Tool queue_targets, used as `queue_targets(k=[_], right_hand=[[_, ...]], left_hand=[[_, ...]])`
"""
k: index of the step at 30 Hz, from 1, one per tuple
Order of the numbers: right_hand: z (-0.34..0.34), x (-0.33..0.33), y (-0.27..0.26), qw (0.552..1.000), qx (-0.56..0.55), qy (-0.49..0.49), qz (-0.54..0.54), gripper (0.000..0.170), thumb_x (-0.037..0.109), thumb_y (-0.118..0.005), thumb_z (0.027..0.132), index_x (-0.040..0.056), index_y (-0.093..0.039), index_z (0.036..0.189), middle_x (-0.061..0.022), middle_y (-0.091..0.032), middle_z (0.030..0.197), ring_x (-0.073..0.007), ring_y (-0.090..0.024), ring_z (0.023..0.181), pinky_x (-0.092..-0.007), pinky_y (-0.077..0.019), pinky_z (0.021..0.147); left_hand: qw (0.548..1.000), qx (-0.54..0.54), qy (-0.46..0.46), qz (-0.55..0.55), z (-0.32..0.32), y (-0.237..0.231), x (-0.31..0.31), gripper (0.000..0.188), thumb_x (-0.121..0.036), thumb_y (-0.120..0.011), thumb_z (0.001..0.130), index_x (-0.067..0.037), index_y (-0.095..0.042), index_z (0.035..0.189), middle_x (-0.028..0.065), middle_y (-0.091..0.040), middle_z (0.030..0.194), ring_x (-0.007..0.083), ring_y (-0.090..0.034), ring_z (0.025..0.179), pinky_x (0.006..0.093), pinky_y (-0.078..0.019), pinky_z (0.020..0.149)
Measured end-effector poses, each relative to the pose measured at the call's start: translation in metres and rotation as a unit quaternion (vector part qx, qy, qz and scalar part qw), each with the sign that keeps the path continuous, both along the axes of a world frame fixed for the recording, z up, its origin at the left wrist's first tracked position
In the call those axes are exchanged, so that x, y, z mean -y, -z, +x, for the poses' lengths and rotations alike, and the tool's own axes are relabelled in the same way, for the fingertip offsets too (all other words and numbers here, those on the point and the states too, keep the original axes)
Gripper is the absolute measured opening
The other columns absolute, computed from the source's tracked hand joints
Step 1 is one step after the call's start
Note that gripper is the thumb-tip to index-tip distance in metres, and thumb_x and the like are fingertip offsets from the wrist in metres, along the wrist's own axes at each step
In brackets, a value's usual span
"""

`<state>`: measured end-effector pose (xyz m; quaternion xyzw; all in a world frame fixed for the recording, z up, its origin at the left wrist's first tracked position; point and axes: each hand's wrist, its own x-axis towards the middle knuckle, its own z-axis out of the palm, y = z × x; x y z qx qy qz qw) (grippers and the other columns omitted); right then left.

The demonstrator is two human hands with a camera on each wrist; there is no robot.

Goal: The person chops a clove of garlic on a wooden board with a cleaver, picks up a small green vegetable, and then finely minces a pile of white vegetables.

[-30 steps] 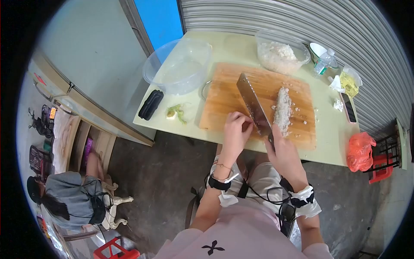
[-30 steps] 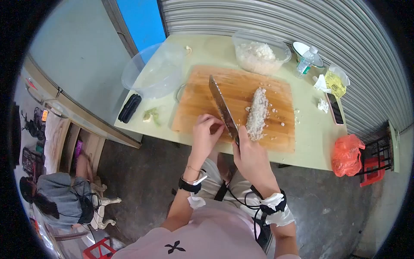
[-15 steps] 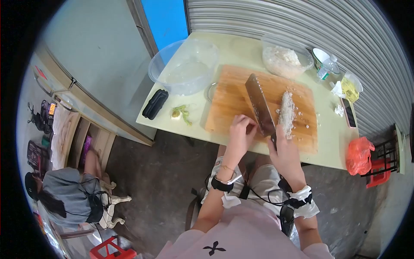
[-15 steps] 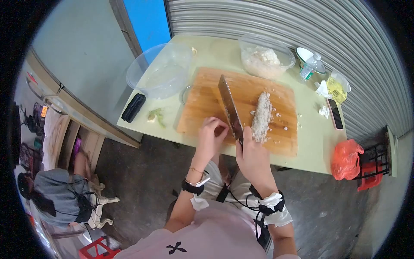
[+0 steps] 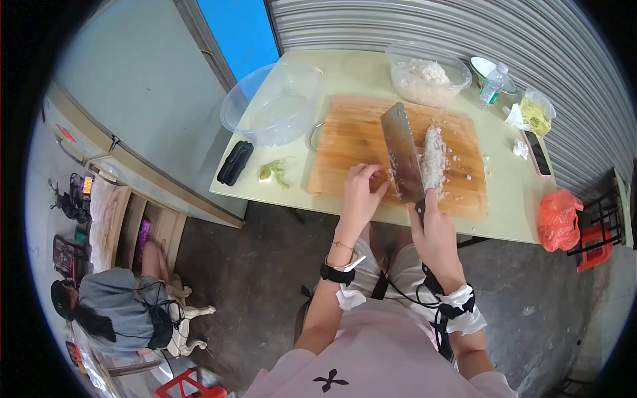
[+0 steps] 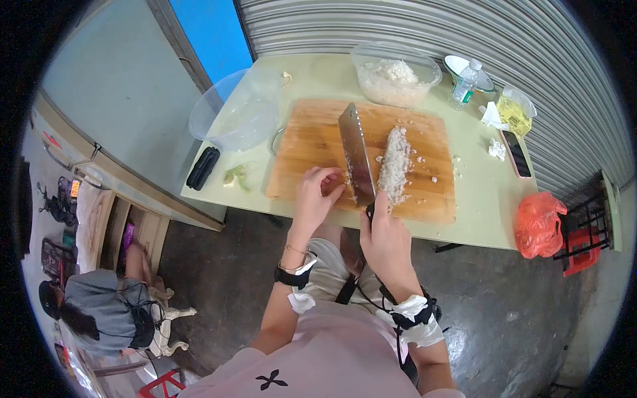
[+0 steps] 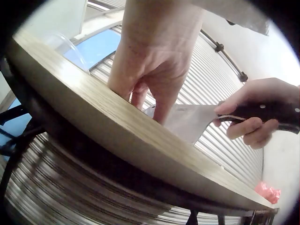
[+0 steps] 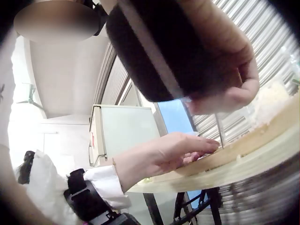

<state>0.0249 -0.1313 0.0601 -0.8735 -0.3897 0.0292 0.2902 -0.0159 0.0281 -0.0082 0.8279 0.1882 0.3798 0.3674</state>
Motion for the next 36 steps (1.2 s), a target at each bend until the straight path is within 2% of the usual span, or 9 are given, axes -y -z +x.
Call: queue_targets(k=[4,6,10,16,18,25,31,34,36], right_hand=[[0.005,0.002,0.007,1.000,-0.013,0.008,0.024,0.035,0.016,-0.052,0.087,-0.0023,-0.039,0.113,-0.0258,-0.058,0.066,-0.0446,-0.057,0.063,-0.0523,-0.0436,0.056],[0.011,0.004,0.014,0.995,-0.056,0.003,0.087,0.033,0.017,-0.054,0.086,-0.0005,-0.042,0.111,-0.0255,-0.058,0.067,-0.0448,-0.057,0.064,-0.0514,-0.0431,0.056],[0.016,0.003,0.002,0.992,-0.060,-0.013,0.114,0.031,0.018,-0.055,0.086,0.0008,-0.044,0.109,-0.0249,-0.058,0.066,-0.0446,-0.057,0.064,-0.0506,-0.0425,0.055],[0.030,0.007,-0.007,0.994,-0.031,-0.014,0.100,0.030,0.019,-0.056,0.085,0.0030,-0.045,0.108,-0.0246,-0.057,0.064,-0.0448,-0.056,0.065,-0.0516,-0.0422,0.056],[0.037,0.008,-0.002,0.998,-0.028,-0.031,0.044,0.029,0.020,-0.057,0.085,0.0036,-0.046,0.106,-0.0250,-0.057,0.065,-0.0447,-0.056,0.066,-0.0513,-0.0424,0.056],[0.037,0.009,-0.004,0.998,-0.028,-0.025,0.047,0.027,0.020,-0.057,0.085,0.0037,-0.047,0.104,-0.0248,-0.057,0.068,-0.0432,-0.056,0.068,-0.0478,-0.0428,0.058],[0.046,0.010,-0.015,0.984,-0.130,-0.055,0.113,0.028,0.020,-0.059,0.084,0.0013,-0.048,0.101,-0.0209,-0.055,0.066,-0.0414,-0.055,0.064,-0.0438,-0.0404,0.055],[0.042,0.008,-0.024,0.988,-0.110,-0.060,0.093,0.029,0.022,-0.058,0.084,0.0029,-0.047,0.104,-0.0210,-0.057,0.068,-0.0419,-0.056,0.066,-0.0449,-0.0424,0.057],[0.040,0.006,-0.016,0.998,0.012,-0.063,0.013,0.030,0.022,-0.056,0.085,0.0045,-0.046,0.107,-0.0215,-0.059,0.070,-0.0426,-0.057,0.068,-0.0473,-0.0444,0.060]], left_hand=[[0.998,-0.029,-0.014,0.053,0.005,0.001,0.000,0.027,-0.005,-0.070,0.070,-0.002,-0.063,0.096,0.0102,-0.057,0.081,0.0237,-0.056,0.075,0.0328,-0.0469,0.070],[1.000,-0.026,-0.002,0.011,0.008,0.000,0.001,0.022,-0.006,-0.069,0.070,-0.002,-0.062,0.090,0.0118,-0.054,0.079,0.0289,-0.053,0.080,0.0372,-0.0429,0.075],[1.000,-0.020,0.016,-0.001,0.008,-0.002,0.001,0.017,-0.005,-0.068,0.072,-0.002,-0.063,0.087,0.0122,-0.054,0.080,0.0292,-0.053,0.080,0.0372,-0.0432,0.074],[1.000,-0.003,0.011,-0.016,0.010,-0.005,0.004,0.010,-0.002,-0.065,0.074,-0.002,-0.063,0.083,0.0124,-0.056,0.078,0.0262,-0.055,0.074,0.0351,-0.0450,0.067],[0.999,-0.006,0.021,-0.034,0.009,-0.007,0.005,0.008,-0.002,-0.065,0.074,-0.002,-0.063,0.082,0.0110,-0.057,0.075,0.0231,-0.055,0.067,0.0327,-0.0452,0.062],[0.998,0.007,0.035,-0.054,0.003,-0.010,0.004,0.011,0.000,-0.066,0.072,-0.002,-0.063,0.083,0.0085,-0.059,0.075,0.0205,-0.054,0.065,0.0308,-0.0450,0.061],[0.998,0.001,0.052,-0.034,0.001,-0.011,0.002,0.017,0.000,-0.067,0.070,-0.002,-0.062,0.086,0.0082,-0.059,0.076,0.0209,-0.054,0.068,0.0311,-0.0448,0.063],[0.998,0.001,0.043,-0.034,0.001,-0.010,0.003,0.017,0.000,-0.067,0.070,-0.002,-0.061,0.086,0.0084,-0.058,0.076,0.0216,-0.054,0.068,0.0315,-0.0449,0.063],[0.999,0.001,0.038,-0.007,0.000,-0.010,0.003,0.015,0.000,-0.067,0.070,-0.002,-0.061,0.084,0.0083,-0.058,0.076,0.0221,-0.054,0.068,0.0320,-0.0449,0.063]])
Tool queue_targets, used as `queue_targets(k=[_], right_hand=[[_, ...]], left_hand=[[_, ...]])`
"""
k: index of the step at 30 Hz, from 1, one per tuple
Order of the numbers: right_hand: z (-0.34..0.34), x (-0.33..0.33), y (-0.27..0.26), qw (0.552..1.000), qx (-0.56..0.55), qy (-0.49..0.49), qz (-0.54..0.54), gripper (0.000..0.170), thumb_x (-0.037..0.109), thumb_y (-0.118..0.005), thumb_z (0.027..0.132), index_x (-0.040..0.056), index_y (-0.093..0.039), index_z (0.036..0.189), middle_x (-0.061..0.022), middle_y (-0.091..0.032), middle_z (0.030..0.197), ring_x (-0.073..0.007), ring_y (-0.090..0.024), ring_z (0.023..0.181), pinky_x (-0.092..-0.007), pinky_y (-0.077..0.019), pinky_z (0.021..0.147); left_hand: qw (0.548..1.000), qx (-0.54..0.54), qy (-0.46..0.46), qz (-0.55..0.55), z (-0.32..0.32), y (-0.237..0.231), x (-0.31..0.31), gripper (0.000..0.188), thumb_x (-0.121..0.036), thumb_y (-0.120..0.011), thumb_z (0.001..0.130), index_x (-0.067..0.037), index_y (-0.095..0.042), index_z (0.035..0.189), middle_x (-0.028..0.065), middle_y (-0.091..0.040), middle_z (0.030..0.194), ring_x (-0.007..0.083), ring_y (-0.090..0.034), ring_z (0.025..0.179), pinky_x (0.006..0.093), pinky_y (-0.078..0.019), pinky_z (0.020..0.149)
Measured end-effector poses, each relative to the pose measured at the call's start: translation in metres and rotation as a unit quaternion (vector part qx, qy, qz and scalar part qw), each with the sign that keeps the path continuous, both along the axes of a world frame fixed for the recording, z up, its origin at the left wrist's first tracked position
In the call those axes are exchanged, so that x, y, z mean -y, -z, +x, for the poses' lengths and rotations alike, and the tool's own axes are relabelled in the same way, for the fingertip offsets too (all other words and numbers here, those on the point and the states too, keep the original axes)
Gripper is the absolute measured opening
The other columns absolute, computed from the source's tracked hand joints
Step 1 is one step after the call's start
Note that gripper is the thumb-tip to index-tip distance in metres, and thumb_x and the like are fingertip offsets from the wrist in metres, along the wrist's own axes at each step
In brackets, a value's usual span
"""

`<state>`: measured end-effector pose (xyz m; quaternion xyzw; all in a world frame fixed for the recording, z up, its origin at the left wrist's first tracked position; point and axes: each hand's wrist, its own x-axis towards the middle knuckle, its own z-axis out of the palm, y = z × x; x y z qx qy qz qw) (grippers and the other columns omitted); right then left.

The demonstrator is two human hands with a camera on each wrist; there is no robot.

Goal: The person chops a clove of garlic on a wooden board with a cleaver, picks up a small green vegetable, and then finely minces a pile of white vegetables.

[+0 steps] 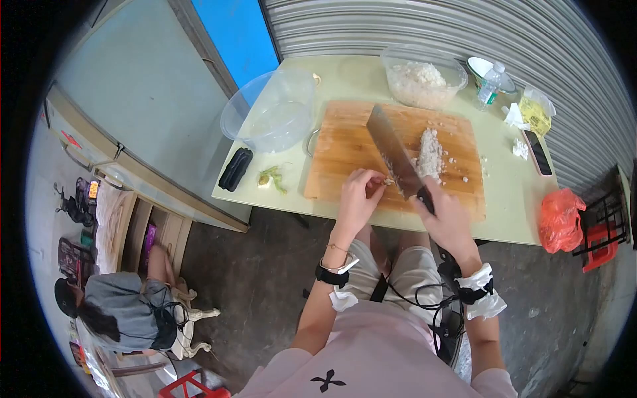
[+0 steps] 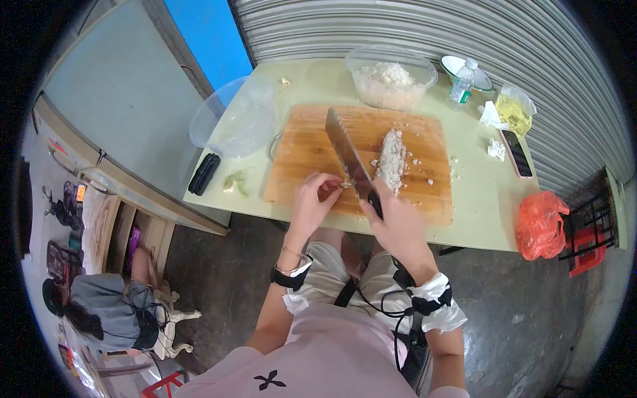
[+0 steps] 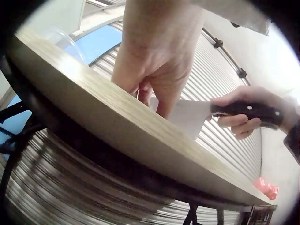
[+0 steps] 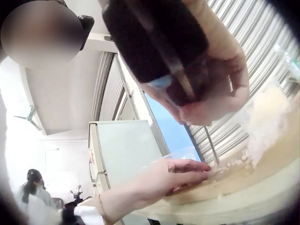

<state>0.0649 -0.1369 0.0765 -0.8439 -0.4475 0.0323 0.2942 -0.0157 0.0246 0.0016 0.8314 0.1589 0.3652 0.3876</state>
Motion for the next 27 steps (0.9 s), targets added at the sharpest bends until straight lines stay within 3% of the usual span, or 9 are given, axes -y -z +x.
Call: queue_targets(k=[6,10,16,19,22,26,27], right_hand=[[0.005,-0.005,-0.007,0.996,-0.046,-0.020,-0.071,0.035,0.027,-0.054,0.086,0.0046,-0.045,0.112,-0.0243,-0.061,0.077,-0.0432,-0.058,0.076,-0.0502,-0.0451,0.065],[0.013,-0.002,0.001,0.998,-0.033,-0.025,-0.039,0.040,0.030,-0.054,0.085,0.0049,-0.046,0.116,-0.0261,-0.061,0.084,-0.0428,-0.058,0.082,-0.0497,-0.0459,0.070],[0.017,0.000,-0.014,0.998,-0.037,-0.034,0.030,0.029,0.028,-0.055,0.085,0.0070,-0.047,0.104,-0.0222,-0.061,0.073,-0.0419,-0.059,0.071,-0.0493,-0.0455,0.063],[0.015,0.001,-0.024,0.999,-0.024,-0.036,-0.008,0.031,0.027,-0.055,0.086,0.0074,-0.046,0.107,-0.0229,-0.061,0.074,-0.0424,-0.059,0.072,-0.0496,-0.0452,0.063],[0.017,-0.005,0.000,0.998,-0.033,-0.050,-0.024,0.032,0.027,-0.055,0.086,0.0075,-0.044,0.109,-0.0241,-0.061,0.076,-0.0429,-0.059,0.075,-0.0502,-0.0448,0.064],[0.024,-0.005,0.003,0.996,-0.062,-0.042,-0.037,0.035,0.028,-0.054,0.086,0.0073,-0.042,0.111,-0.0251,-0.060,0.079,-0.0437,-0.058,0.078,-0.0505,-0.0446,0.067],[0.027,-0.006,0.005,0.996,-0.074,-0.038,-0.031,0.035,0.027,-0.055,0.086,0.0049,-0.044,0.110,-0.0224,-0.060,0.076,-0.0407,-0.058,0.072,-0.0460,-0.0447,0.064]], left_hand=[[1.000,0.006,-0.011,-0.002,-0.003,0.002,0.001,0.015,-0.001,-0.067,0.072,-0.003,-0.063,0.086,0.0076,-0.058,0.075,0.0183,-0.055,0.067,0.0290,-0.0448,0.059],[0.999,0.025,-0.016,0.021,-0.001,0.007,0.001,0.014,-0.001,-0.067,0.072,-0.003,-0.063,0.086,0.0073,-0.059,0.075,0.0181,-0.055,0.067,0.0289,-0.0448,0.059],[1.000,0.000,-0.014,0.019,-0.007,0.004,0.000,0.015,-0.001,-0.067,0.072,-0.003,-0.063,0.086,0.0068,-0.059,0.075,0.0182,-0.055,0.067,0.0283,-0.0450,0.061],[1.000,0.002,-0.008,-0.006,-0.006,0.006,0.001,0.016,-0.001,-0.068,0.071,-0.004,-0.063,0.086,0.0064,-0.059,0.074,0.0173,-0.054,0.066,0.0277,-0.0448,0.061],[0.999,0.008,-0.002,0.038,-0.005,0.002,-0.004,0.017,-0.001,-0.068,0.071,-0.004,-0.064,0.087,0.0061,-0.060,0.075,0.0157,-0.054,0.066,0.0269,-0.0449,0.061],[1.000,-0.007,0.000,-0.013,-0.006,0.008,-0.003,0.018,-0.002,-0.069,0.071,-0.005,-0.064,0.089,0.0049,-0.062,0.076,0.0137,-0.054,0.067,0.0255,-0.0453,0.062],[1.000,-0.007,-0.004,-0.017,-0.007,0.007,-0.004,0.019,-0.003,-0.069,0.071,-0.005,-0.064,0.089,0.0044,-0.062,0.077,0.0133,-0.054,0.067,0.0251,-0.0454,0.063]])
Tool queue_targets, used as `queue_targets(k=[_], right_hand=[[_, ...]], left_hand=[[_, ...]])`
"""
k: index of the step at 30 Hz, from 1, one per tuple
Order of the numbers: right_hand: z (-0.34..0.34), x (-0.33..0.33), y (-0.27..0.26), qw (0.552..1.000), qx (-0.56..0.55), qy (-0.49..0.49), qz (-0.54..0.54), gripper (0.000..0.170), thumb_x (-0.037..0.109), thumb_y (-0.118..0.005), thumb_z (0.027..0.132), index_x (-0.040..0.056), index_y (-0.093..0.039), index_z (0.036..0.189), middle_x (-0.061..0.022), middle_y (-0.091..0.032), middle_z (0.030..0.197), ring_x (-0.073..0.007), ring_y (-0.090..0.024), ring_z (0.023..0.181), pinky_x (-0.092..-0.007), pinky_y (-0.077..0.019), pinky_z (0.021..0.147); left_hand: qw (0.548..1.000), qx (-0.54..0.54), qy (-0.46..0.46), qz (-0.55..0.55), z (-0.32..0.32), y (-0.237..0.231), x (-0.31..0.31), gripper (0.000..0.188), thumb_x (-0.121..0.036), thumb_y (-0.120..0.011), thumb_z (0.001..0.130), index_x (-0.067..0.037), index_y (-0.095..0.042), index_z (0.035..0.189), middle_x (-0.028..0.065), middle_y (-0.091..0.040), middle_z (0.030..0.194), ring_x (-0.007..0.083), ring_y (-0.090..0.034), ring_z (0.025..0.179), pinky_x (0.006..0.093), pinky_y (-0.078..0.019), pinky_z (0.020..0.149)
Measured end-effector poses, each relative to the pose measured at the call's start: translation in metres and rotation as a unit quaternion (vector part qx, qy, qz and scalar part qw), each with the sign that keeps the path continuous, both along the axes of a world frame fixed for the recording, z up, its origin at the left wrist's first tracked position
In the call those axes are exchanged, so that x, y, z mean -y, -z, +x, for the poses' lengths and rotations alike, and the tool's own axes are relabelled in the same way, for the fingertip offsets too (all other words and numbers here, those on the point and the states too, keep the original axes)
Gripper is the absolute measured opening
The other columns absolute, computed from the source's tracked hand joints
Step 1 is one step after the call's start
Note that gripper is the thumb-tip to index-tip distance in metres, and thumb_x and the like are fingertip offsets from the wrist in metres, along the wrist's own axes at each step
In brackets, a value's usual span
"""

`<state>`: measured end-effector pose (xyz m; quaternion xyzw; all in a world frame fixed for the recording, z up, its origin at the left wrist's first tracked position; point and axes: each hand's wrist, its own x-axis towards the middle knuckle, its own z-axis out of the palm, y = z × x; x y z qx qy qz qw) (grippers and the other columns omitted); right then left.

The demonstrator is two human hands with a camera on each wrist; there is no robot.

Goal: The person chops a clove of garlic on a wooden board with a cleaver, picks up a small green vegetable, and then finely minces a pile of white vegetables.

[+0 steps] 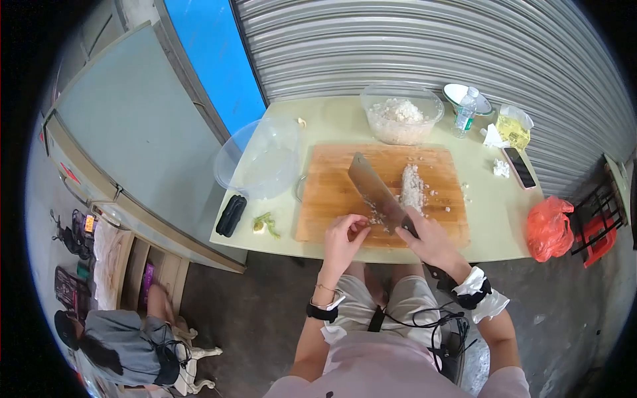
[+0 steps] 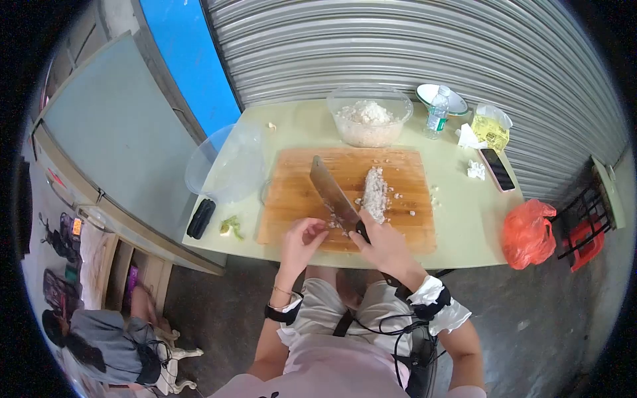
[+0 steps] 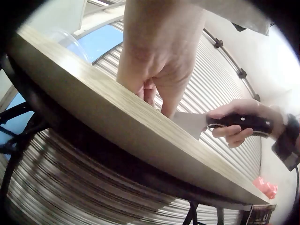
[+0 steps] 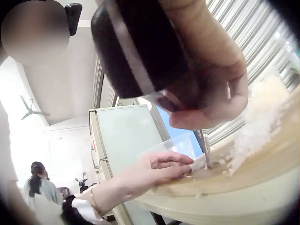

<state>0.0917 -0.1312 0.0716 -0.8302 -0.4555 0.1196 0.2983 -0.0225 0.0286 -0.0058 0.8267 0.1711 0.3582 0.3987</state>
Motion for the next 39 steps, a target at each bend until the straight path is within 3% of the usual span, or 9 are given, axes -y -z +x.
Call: queue_targets(k=[2,4,8,13,24,27,30,35,39], right_hand=[[0.002,0.001,0.005,1.000,-0.015,0.004,0.009,0.035,0.025,-0.057,0.085,0.0026,-0.046,0.109,-0.0197,-0.059,0.072,-0.0377,-0.059,0.066,-0.0415,-0.0449,0.061],[0.006,0.000,0.007,0.996,-0.088,0.010,0.012,0.034,0.029,-0.056,0.085,0.0061,-0.046,0.109,-0.0232,-0.061,0.081,-0.0430,-0.058,0.079,-0.0488,-0.0448,0.067],[0.002,0.000,-0.009,0.993,-0.099,-0.015,0.059,0.032,0.027,-0.057,0.085,0.0060,-0.049,0.108,-0.0227,-0.061,0.081,-0.0418,-0.059,0.079,-0.0481,-0.0450,0.066],[-0.014,0.006,-0.020,0.999,0.034,0.014,0.025,0.031,0.027,-0.056,0.085,0.0072,-0.046,0.107,-0.0220,-0.061,0.076,-0.0418,-0.059,0.073,-0.0494,-0.0450,0.063],[-0.006,-0.009,-0.001,0.996,0.086,-0.012,-0.018,0.033,0.027,-0.056,0.085,0.0079,-0.043,0.109,-0.0242,-0.060,0.073,-0.0433,-0.059,0.072,-0.0510,-0.0454,0.061],[-0.004,-0.005,-0.004,0.995,0.094,-0.023,0.019,0.032,0.026,-0.056,0.084,0.0072,-0.045,0.108,-0.0242,-0.061,0.073,-0.0427,-0.059,0.072,-0.0506,-0.0454,0.062],[-0.006,-0.003,-0.010,0.995,0.089,-0.015,0.028,0.033,0.026,-0.057,0.084,0.0071,-0.046,0.109,-0.0239,-0.061,0.073,-0.0423,-0.059,0.072,-0.0503,-0.0453,0.062],[-0.012,0.011,-0.019,0.992,0.121,0.011,-0.047,0.039,0.029,-0.054,0.086,0.0076,-0.044,0.117,-0.0238,-0.061,0.074,-0.0423,-0.060,0.071,-0.0505,-0.0454,0.063],[-0.008,0.008,0.001,0.996,0.090,0.013,-0.015,0.040,0.030,-0.054,0.086,0.0075,-0.044,0.117,-0.0231,-0.061,0.073,-0.0422,-0.060,0.070,-0.0503,-0.0459,0.062]], left_hand=[[1.000,-0.011,0.006,-0.002,-0.002,-0.001,0.000,0.020,-0.003,-0.069,0.071,-0.005,-0.064,0.090,0.0040,-0.062,0.078,0.0130,-0.054,0.067,0.0248,-0.0453,0.064],[1.000,-0.015,0.003,-0.004,-0.001,-0.001,0.001,0.021,-0.003,-0.069,0.071,-0.005,-0.063,0.091,0.0036,-0.062,0.078,0.0128,-0.053,0.068,0.0245,-0.0453,0.064],[1.000,-0.007,0.008,-0.003,-0.004,0.002,-0.001,0.023,-0.002,-0.069,0.071,-0.005,-0.062,0.093,0.0043,-0.061,0.081,0.0129,-0.053,0.069,0.0245,-0.0451,0.064],[1.000,-0.011,0.016,-0.008,-0.004,-0.003,0.002,0.022,-0.003,-0.069,0.072,-0.005,-0.062,0.093,0.0041,-0.062,0.079,0.0142,-0.054,0.068,0.0247,-0.0452,0.063],[1.000,0.002,0.001,-0.009,-0.001,0.002,0.002,0.021,-0.004,-0.069,0.072,-0.005,-0.062,0.092,0.0048,-0.063,0.080,0.0155,-0.056,0.068,0.0262,-0.0459,0.063],[1.000,0.009,0.002,-0.001,0.001,0.007,0.002,0.021,-0.004,-0.069,0.073,-0.004,-0.062,0.092,0.0049,-0.062,0.080,0.0151,-0.055,0.068,0.0261,-0.0461,0.063],[1.000,0.006,0.021,-0.021,-0.003,0.001,-0.002,0.020,-0.004,-0.069,0.073,-0.004,-0.062,0.092,0.0051,-0.062,0.079,0.0144,-0.056,0.069,0.0256,-0.0463,0.064],[0.998,0.003,0.040,-0.038,-0.001,0.006,-0.001,0.022,-0.002,-0.068,0.073,-0.003,-0.061,0.094,0.0048,-0.062,0.081,0.0133,-0.055,0.070,0.0246,-0.0461,0.065],[0.999,0.005,0.035,-0.039,0.001,0.009,-0.001,0.022,-0.002,-0.068,0.074,-0.003,-0.060,0.095,0.0041,-0.062,0.081,0.0125,-0.054,0.069,0.0243,-0.0454,0.064]])
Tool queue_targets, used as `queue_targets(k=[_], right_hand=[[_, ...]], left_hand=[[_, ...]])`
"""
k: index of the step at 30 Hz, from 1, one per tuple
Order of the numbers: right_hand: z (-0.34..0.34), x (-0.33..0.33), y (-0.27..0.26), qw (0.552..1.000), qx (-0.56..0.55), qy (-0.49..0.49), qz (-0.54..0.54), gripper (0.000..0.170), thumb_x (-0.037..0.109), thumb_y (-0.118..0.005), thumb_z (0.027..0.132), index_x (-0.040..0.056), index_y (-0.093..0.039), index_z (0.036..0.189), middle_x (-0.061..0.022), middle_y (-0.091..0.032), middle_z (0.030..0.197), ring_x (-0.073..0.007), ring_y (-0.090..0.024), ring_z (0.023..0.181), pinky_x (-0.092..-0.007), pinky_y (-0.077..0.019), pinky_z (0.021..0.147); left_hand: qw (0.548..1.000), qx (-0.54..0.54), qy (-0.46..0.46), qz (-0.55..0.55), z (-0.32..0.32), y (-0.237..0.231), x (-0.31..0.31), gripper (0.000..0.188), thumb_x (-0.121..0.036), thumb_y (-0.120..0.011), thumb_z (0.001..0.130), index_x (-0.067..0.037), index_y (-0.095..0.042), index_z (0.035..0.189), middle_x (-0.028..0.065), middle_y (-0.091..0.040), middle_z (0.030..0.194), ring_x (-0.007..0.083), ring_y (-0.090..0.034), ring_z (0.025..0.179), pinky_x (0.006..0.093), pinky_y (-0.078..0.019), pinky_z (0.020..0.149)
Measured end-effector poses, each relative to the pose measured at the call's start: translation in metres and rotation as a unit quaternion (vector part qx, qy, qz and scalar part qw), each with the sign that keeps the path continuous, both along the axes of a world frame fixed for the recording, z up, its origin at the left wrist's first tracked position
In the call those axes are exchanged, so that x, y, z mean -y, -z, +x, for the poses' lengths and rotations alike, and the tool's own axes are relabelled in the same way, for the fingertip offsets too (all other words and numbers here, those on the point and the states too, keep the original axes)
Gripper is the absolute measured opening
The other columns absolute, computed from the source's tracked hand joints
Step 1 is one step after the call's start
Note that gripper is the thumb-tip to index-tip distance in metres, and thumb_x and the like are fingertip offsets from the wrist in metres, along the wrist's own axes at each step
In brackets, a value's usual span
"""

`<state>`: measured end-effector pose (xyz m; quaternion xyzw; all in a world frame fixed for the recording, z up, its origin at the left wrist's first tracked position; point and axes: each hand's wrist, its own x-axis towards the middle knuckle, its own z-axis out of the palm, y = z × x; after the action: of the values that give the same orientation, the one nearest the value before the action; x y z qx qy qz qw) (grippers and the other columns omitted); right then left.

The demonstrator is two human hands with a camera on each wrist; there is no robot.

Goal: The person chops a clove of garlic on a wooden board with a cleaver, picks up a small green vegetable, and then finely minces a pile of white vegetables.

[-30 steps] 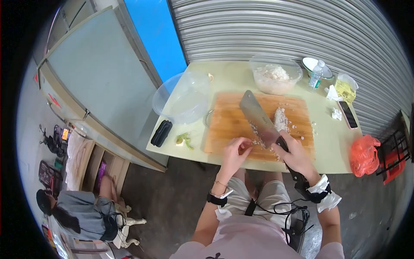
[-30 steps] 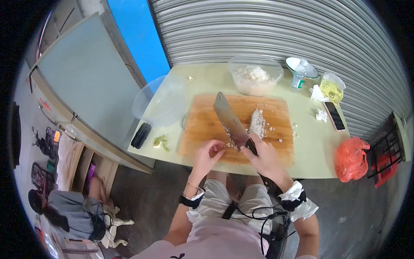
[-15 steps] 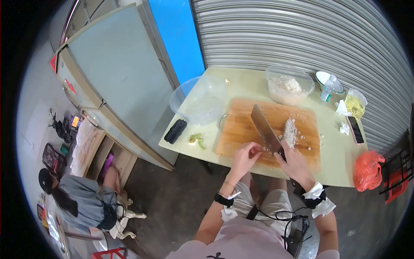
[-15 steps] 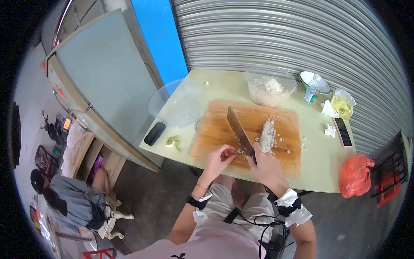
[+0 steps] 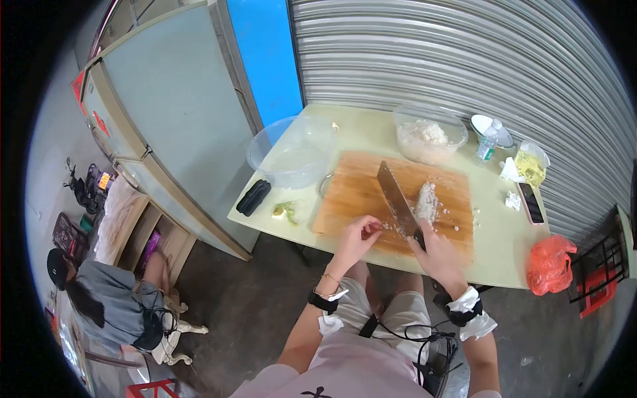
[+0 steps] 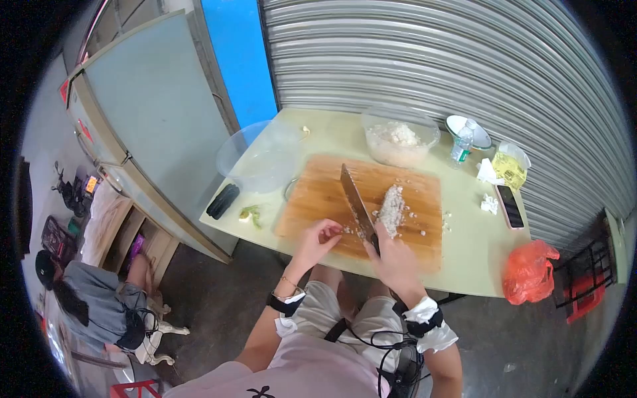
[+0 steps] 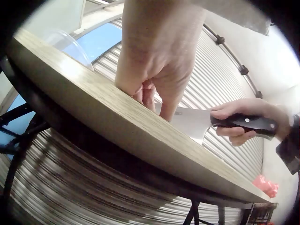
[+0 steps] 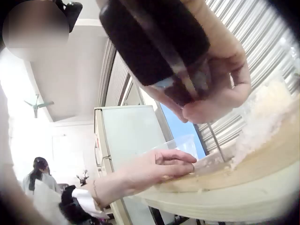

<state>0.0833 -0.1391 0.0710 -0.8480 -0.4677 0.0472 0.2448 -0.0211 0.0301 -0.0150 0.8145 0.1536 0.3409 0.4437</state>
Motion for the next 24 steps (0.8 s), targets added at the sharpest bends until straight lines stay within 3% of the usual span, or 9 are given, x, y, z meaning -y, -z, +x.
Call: queue_targets(k=[5,7,11,17,24], right_hand=[[0.005,-0.004,0.006,0.999,0.018,-0.008,0.037,0.038,0.030,-0.056,0.085,0.0078,-0.045,0.114,-0.0224,-0.062,0.073,-0.0418,-0.060,0.070,-0.0500,-0.0456,0.061],[0.002,0.001,-0.005,0.998,-0.008,0.010,0.055,0.036,0.030,-0.056,0.085,0.0079,-0.046,0.112,-0.0222,-0.061,0.073,-0.0418,-0.060,0.070,-0.0498,-0.0450,0.061],[-0.007,0.005,-0.020,0.996,-0.039,-0.011,0.074,0.033,0.029,-0.055,0.086,0.0075,-0.044,0.108,-0.0223,-0.061,0.074,-0.0419,-0.059,0.070,-0.0497,-0.0443,0.061],[-0.028,-0.025,-0.010,0.993,-0.028,-0.083,0.081,0.030,0.027,-0.054,0.087,0.0059,-0.044,0.105,-0.0203,-0.061,0.072,-0.0408,-0.059,0.069,-0.0492,-0.0441,0.059],[-0.022,-0.031,-0.001,0.997,-0.006,-0.073,0.017,0.036,0.027,-0.056,0.084,0.0035,-0.044,0.108,-0.0219,-0.060,0.069,-0.0412,-0.060,0.068,-0.0492,-0.0456,0.059]], left_hand=[[1.000,0.002,0.001,0.018,-0.006,-0.008,-0.002,0.021,-0.004,-0.069,0.073,-0.004,-0.061,0.093,0.0057,-0.062,0.081,0.0145,-0.056,0.068,0.0255,-0.0471,0.062],[0.997,-0.018,0.058,-0.055,-0.013,-0.016,-0.003,0.019,-0.007,-0.067,0.078,-0.003,-0.061,0.096,0.0023,-0.063,0.083,0.0077,-0.054,0.073,0.0226,-0.0448,0.068],[0.994,-0.005,0.035,-0.107,-0.043,-0.025,-0.008,0.017,-0.008,-0.065,0.081,-0.003,-0.062,0.097,0.0009,-0.064,0.083,0.0061,-0.055,0.075,0.0218,-0.0442,0.068],[0.988,-0.015,-0.151,-0.011,-0.086,-0.029,-0.023,0.009,-0.009,-0.064,0.080,-0.004,-0.065,0.087,0.0032,-0.064,0.075,0.0079,-0.053,0.062,0.0224,-0.0411,0.056],[0.970,-0.042,-0.239,0.000,-0.125,-0.023,-0.040,0.007,-0.005,-0.065,0.077,-0.003,-0.065,0.084,0.0048,-0.061,0.065,0.0079,-0.051,0.053,0.0221,-0.0395,0.049]])
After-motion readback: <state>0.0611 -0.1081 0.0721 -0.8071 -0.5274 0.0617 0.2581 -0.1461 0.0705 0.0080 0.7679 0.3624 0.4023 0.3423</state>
